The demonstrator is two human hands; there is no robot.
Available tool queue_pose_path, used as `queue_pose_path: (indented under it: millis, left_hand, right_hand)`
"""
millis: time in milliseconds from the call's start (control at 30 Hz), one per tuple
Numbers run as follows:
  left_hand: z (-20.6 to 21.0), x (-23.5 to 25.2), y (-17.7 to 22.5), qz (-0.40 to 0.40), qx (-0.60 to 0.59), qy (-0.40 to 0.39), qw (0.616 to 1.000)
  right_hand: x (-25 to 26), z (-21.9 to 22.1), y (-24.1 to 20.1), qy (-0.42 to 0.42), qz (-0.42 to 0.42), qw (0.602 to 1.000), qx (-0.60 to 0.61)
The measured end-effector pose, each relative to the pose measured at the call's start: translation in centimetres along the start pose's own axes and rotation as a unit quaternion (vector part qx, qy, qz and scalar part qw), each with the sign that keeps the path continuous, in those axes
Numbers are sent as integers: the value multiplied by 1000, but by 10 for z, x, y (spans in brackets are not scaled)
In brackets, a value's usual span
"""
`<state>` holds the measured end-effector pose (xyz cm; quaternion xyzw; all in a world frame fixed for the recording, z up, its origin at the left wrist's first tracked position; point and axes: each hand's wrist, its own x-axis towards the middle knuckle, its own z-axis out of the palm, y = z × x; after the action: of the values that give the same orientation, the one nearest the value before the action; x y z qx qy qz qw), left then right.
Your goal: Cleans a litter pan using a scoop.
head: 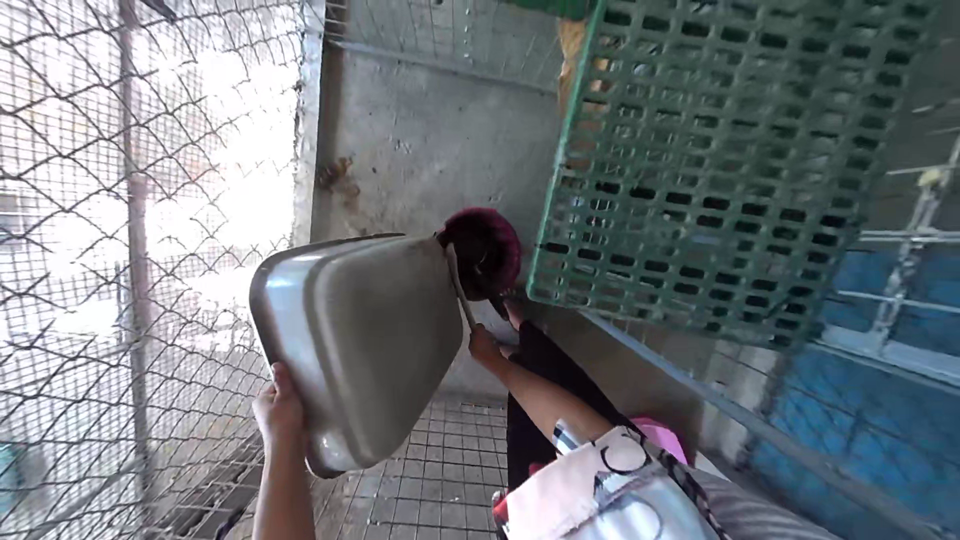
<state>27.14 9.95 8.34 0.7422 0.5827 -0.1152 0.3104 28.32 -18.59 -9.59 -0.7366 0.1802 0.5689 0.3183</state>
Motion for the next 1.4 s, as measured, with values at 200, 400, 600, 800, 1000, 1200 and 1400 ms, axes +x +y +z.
queue_pose_path:
  millis: [200, 400, 600, 800, 1000, 1200, 1400]
  left_hand:
    - [-1, 4, -8, -15, -11, 4, 1000]
    - [1, 2, -9, -17, -9, 5, 1000]
    - [-2, 4, -11, -17, -8, 10, 1000]
    - [1, -5, -18, -39, -49, 15, 998]
    - [2, -27, -34, -13, -66, 5, 998]
    - [11, -114, -53, 11, -77, -11, 997]
    - [-4, -217, -73, -3, -118, -37, 992]
  right_hand:
    - [-15, -2, -1, 62, -42, 996, 38]
    - [9, -3, 23, -19, 6, 999, -26]
    - [15, -11, 14, 49, 18, 999, 4]
    - [21, -18, 31, -4, 33, 999, -37]
    - [-35, -56, 27, -7, 19, 987, -159]
    - [-126, -102, 21, 92, -20, 967, -236]
    - [-184, -150, 31, 85, -104, 947, -292]
